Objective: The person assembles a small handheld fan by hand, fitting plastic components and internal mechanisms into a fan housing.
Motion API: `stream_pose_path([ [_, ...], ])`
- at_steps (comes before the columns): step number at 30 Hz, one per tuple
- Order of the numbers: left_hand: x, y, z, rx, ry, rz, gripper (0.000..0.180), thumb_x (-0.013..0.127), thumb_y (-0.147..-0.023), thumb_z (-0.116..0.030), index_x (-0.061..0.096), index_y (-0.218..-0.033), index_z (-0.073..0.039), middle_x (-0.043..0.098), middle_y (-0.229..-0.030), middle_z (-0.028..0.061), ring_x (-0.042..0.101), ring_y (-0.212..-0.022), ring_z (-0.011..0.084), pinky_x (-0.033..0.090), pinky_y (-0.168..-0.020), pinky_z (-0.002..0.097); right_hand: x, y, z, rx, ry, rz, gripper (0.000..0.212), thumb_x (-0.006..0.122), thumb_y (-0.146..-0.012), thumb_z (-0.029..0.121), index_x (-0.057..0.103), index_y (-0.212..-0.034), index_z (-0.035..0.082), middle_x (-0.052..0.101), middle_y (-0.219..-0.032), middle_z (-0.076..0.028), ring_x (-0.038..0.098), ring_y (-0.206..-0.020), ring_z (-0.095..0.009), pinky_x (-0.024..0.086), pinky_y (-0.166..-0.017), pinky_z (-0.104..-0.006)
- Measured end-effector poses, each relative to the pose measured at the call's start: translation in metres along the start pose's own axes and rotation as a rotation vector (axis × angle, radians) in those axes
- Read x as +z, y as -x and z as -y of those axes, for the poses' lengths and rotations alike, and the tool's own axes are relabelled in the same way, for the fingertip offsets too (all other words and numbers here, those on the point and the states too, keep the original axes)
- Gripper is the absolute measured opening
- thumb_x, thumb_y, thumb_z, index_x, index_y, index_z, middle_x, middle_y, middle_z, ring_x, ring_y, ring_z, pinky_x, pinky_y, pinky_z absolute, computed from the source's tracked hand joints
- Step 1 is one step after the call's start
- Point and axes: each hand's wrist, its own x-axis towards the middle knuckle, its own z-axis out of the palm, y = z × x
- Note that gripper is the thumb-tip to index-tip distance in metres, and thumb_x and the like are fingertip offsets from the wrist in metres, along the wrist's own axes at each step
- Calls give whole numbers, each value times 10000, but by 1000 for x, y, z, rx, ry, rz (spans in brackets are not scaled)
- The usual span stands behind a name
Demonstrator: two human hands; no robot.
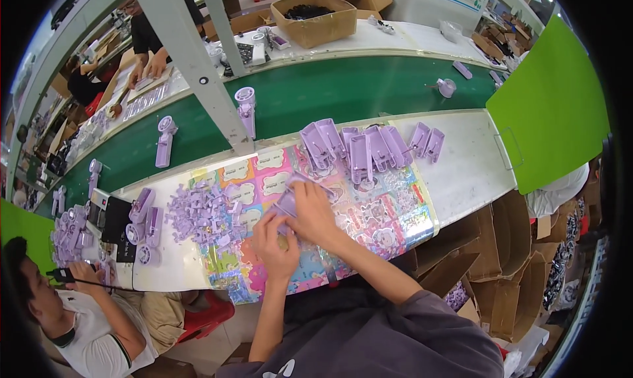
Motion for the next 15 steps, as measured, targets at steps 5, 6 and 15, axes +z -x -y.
stream_pose_path([
  [5,9,-10,1,34,-36,21,520,639,-891,-58,519,-1390,24,498,-1464,228,440,-1382,430,347,-1148,495,19,-43,-8,-38,-159,-81,594,796,-748,115,501,-1250,-10,542,-1160,-219,521,-1138,-408,433,-991,-470],
  [6,11,-9,2,27,-98,-17,504,636,-894,-62,520,-1374,36,470,-1485,239,429,-1386,440,340,-1149,501,19,-46,-7,-82,-250,-115,559,783,-770,107,507,-1242,-10,539,-1164,-214,518,-1144,-408,430,-1003,-465],
  [15,10,-12,8,-122,-75,49,520,620,-857,-48,510,-1355,49,396,-1543,242,414,-1390,435,339,-1146,494,-46,51,-56,163,-304,-251,181,696,-852,0,628,-1019,8,630,-884,-99,611,-672,-173,507,-602,-293],
])
